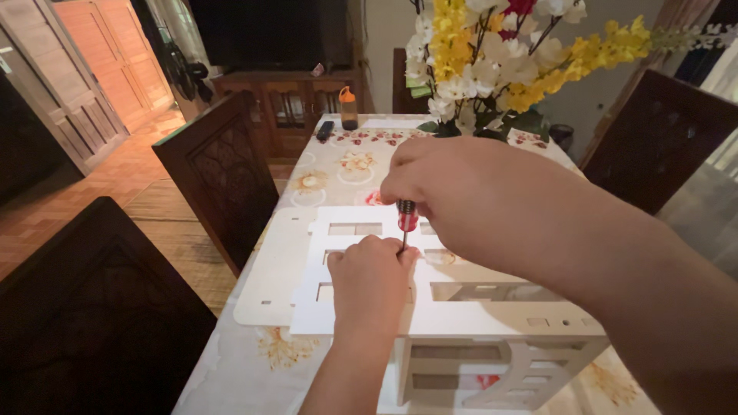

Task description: The person uses a screwdriver to tighten screws into a white wooden furniture frame on a dining table. The hands hold the frame steady while turning the screwdriver repeatedly at different screw locations.

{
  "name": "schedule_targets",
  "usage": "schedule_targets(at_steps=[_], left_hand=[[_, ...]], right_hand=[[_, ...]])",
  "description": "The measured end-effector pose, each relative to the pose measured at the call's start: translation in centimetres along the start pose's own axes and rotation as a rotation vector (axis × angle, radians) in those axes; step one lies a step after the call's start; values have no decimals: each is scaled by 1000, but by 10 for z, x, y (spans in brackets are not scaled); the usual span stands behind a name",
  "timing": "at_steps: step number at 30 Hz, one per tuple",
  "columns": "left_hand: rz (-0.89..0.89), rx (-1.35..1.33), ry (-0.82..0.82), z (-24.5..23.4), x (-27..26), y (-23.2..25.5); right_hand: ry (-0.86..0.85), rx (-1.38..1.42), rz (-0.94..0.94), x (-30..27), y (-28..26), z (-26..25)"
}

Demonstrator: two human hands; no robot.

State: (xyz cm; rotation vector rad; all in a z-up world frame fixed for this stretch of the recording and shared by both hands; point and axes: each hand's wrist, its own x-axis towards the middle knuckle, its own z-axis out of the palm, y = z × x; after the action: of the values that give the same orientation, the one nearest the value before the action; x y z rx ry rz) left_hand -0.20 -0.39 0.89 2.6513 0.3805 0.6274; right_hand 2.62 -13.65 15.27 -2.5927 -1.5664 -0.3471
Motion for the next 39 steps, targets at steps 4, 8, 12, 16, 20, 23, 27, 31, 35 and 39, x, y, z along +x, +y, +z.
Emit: schedule_targets(at_steps=[4, 8, 12, 16, 20, 23, 27, 31, 35, 39], left_hand=[[-1, 3, 3, -5, 0, 2], [-2, -5, -11, -6, -3, 3], [11, 16, -11, -4, -3, 1], [40, 9, 53, -3, -4, 2], [18, -13, 23, -8, -2, 5], [23, -28, 21, -9, -5, 4], [14, -12, -7, -8, -4, 3], [28, 4, 24, -10, -5, 5], [47, 14, 49, -11, -5, 6], [31, 29, -3, -6, -5, 3]], right_hand=[[-96, -127, 229, 13, -13, -12], [49, -226, 404, 17, -23, -11], [62, -361, 592, 16, -30, -6], [-37, -208, 760, 10, -24, -5], [129, -35, 419, 4, -12, -7], [203, -3, 70, -4, -2, -6], [-8, 25, 80, -8, 7, -6], [-32, -6, 97, -1, -3, -16], [-37, -147, 237, 7, -15, -19], [82, -302, 360, 19, -22, -18]])
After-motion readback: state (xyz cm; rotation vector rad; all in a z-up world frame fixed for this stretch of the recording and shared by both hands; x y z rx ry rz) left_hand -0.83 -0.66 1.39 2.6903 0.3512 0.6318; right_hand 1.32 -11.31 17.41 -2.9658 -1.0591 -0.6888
